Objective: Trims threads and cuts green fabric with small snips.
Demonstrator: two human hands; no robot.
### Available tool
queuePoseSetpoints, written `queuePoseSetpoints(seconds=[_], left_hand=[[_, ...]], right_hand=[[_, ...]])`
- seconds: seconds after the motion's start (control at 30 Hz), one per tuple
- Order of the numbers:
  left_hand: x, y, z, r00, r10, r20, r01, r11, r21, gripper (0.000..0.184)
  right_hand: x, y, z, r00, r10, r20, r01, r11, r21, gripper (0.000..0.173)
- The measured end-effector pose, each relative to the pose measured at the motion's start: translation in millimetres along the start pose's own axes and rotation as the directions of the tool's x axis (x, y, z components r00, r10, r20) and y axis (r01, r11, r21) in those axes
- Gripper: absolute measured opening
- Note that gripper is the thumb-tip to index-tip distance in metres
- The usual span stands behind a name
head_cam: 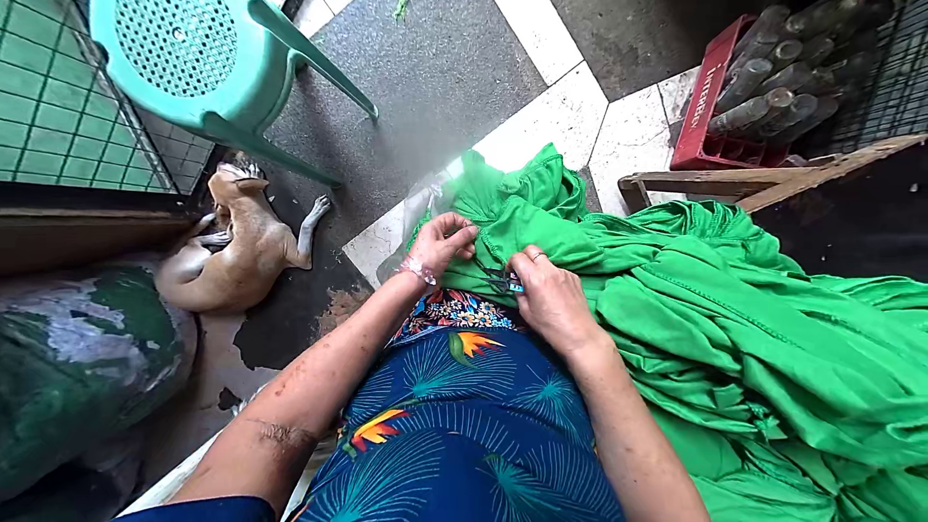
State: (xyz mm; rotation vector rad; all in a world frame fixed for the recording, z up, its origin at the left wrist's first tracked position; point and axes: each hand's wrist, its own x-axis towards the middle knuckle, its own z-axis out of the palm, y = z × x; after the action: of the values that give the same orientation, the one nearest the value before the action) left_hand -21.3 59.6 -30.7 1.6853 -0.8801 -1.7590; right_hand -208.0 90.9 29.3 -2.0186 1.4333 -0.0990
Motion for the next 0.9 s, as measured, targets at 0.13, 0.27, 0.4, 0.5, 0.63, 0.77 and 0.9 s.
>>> queuePoseSetpoints(seconds=[0.13,0.27,0.4,0.5,0.63,0.77,0.9], left_hand=[[1,1,-4,0.995,0.068,0.076,-0.075,0.993,0.093,0.005],[-4,5,-13,0.988,0.109,0.107,-0.123,0.983,0.136,0.005],[-11,17,-24,0.996,0.027,0.084,-0.026,1.000,-0.011,0.010],[-11,16,-29,0.995,-0.014,0.101,0.023,0.996,-0.091,0.015],[-16,15,-23,0.996,0.008,0.091,0.001,0.995,-0.103,0.017],[-26,16,-10,0.999,0.048,0.000,-0.048,0.994,-0.097,0.019],[-31,14,-5,0.996,0.082,-0.034,-0.083,0.996,-0.041,0.017]], right_hand=[[-3,-3,-12,0.989,0.036,0.141,-0.027,0.998,-0.065,0.009],[3,-10,-11,0.999,-0.035,0.022,0.033,0.992,0.118,0.021],[15,-1,0,0.996,0.090,0.006,-0.089,0.970,0.227,0.034],[16,0,8,0.992,0.127,0.007,-0.126,0.978,0.165,0.028],[15,-5,19,0.994,0.079,-0.082,-0.075,0.996,0.055,0.025],[19,-16,22,0.994,0.076,-0.083,-0.081,0.995,-0.064,0.019],[21,-21,23,0.996,0.065,-0.066,-0.074,0.987,-0.144,0.017]])
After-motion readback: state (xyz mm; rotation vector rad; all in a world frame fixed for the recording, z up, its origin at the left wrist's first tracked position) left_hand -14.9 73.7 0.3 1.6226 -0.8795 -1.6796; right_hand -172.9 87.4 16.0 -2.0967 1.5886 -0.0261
